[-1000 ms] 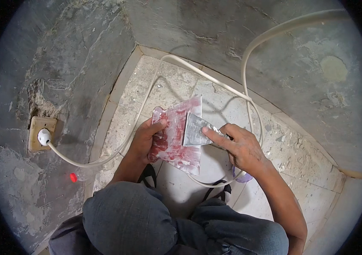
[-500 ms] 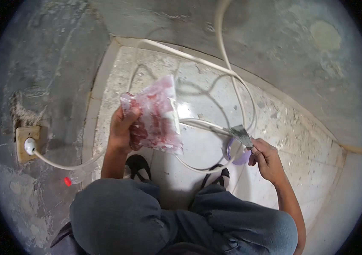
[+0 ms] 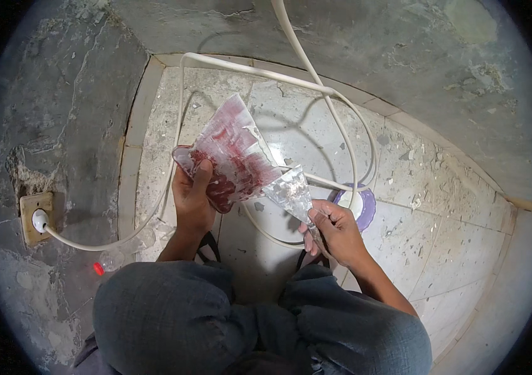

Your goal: Repairing a damaged wall by scraping and sanding.

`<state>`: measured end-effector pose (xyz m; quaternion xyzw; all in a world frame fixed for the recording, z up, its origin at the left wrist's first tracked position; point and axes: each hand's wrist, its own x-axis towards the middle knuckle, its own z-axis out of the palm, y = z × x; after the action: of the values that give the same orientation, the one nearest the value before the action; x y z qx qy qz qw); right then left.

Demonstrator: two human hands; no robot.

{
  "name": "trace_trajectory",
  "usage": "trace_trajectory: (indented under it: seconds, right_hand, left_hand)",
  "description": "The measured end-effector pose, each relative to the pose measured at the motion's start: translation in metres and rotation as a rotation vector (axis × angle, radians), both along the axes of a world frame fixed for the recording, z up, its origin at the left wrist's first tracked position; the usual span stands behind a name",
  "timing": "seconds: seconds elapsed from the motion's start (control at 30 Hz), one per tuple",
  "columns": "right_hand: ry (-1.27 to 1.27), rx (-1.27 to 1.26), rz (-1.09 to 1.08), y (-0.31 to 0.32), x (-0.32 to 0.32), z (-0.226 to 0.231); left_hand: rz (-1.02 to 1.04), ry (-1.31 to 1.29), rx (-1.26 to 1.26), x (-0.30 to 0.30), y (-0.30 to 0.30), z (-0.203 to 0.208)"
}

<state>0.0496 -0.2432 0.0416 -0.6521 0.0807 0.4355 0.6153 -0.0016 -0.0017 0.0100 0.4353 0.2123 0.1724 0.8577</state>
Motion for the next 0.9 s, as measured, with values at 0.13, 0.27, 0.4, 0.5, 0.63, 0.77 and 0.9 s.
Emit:
trace_trajectory:
  seconds: [0.13, 0.27, 0.4, 0.5, 0.63, 0.77, 0.9]
  right_hand:
    - [0.06, 0.122, 0.034, 0.016, 0.008, 0.004]
    - [0.099, 0.177, 0.016, 0.036, 0.014, 0.008]
    - [0.101, 0.217, 0.024, 0.061, 0.021, 0.02]
    - [0.104, 0.204, 0.096, 0.077, 0.03, 0.04]
    - [0.151, 0.178, 0.174, 0.095, 0.043, 0.077]
    - [0.124, 0.15, 0.267, 0.115, 0.051, 0.12]
    - [-0.032, 0.153, 0.347, 0.144, 0.062, 0.156]
  left_hand:
    - [-0.032, 0.01, 0.159, -0.002, -0.001, 0.001]
    - [0.02, -0.113, 0.148, -0.007, 0.002, 0.001]
    - [0.071, -0.092, 0.308, -0.015, 0.011, 0.0]
    - [0.09, -0.103, 0.439, -0.024, 0.022, 0.003]
    - [0.038, -0.178, 0.831, -0.029, 0.047, 0.01]
    - [0.091, -0.265, 0.86, -0.031, 0.068, 0.013]
    - [0.022, -0.14, 1.087, -0.039, 0.075, 0.004]
